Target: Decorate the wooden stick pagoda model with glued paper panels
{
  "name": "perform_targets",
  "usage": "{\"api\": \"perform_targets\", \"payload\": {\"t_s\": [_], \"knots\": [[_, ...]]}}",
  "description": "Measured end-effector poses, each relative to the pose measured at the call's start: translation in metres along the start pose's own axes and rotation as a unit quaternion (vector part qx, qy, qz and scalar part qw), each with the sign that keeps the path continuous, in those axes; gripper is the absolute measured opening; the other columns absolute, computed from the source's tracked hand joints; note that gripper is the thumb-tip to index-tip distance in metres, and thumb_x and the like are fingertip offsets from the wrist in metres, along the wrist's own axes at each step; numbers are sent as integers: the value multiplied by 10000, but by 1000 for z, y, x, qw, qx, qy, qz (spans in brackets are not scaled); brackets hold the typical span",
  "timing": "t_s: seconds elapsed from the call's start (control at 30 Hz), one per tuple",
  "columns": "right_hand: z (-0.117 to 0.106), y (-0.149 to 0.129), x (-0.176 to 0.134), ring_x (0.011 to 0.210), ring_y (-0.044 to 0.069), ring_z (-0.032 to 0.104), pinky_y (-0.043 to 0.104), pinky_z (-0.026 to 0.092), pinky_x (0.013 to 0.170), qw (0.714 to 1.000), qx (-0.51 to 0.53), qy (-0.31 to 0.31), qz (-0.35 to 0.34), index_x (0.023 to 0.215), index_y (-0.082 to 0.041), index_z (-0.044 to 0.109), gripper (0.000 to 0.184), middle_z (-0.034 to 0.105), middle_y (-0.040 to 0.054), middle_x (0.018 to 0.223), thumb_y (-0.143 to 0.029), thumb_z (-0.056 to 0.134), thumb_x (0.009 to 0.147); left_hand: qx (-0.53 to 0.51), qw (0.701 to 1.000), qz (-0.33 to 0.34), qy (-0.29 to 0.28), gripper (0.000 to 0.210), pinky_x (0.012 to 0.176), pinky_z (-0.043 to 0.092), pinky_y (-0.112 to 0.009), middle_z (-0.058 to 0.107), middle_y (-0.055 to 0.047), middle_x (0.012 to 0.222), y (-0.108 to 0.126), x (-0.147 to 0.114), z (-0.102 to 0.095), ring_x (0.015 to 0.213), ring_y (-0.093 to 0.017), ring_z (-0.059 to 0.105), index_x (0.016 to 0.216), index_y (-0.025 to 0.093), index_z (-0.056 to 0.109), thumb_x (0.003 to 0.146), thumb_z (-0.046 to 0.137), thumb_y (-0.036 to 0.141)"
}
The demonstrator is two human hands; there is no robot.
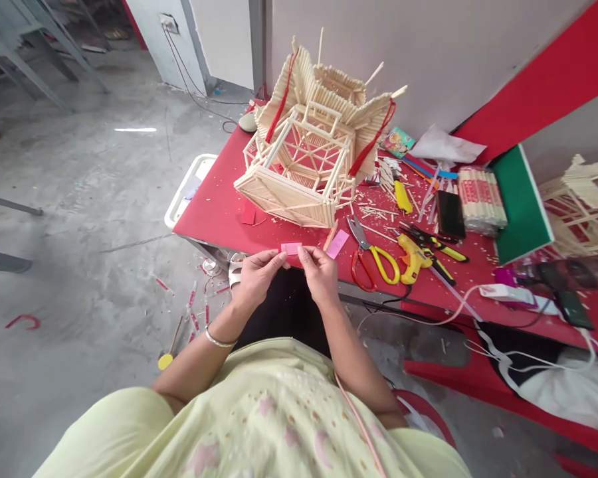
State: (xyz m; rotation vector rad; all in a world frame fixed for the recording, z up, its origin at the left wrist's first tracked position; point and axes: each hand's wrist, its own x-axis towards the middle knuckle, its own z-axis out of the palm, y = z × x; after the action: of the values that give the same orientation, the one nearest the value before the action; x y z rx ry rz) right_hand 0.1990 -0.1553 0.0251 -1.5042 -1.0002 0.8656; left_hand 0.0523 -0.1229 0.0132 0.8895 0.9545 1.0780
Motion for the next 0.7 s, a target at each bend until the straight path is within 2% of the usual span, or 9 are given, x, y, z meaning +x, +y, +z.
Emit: {"api": "perform_targets", "payload": {"t_s": [0.1,0.23,0.57,0.7], "knots": [[2,3,0,801,181,662,294,540,783,999,23,28,7,947,-205,753,413,763,30,881,-609,680,903,-8,1000,4,-7,381,497,293,-222,705,-19,678,5,-1,9,520,-52,408,752,150,801,711,920,509],[1,4,2,796,173,659,288,545,789,998,49,28,8,939,-204,749,395,758,31,884,-593,725,874,13,1000,6,-7,391,504,295,-222,688,-14,657,8,0,13,519,-51,398,737,145,797,744,890,525],[-20,-12,7,781,199,674,293,534,749,999,-21,-26,0,910,-201,790,421,769,41,837,-613,714,875,35,999,13,-10,373,508,316,-223,712,-27,666,11,2,13,530,-63,446,738,153,799,764,883,515],[-26,-13,10,697,173,620,277,498,688,998,-26,-53,-3,886,-201,782,425,714,14,746,-619,707,881,19,1000,-5,-7,356,494,298,-215,709,-23,658,11,4,14,505,-46,416,747,151,803,736,907,492]]}}
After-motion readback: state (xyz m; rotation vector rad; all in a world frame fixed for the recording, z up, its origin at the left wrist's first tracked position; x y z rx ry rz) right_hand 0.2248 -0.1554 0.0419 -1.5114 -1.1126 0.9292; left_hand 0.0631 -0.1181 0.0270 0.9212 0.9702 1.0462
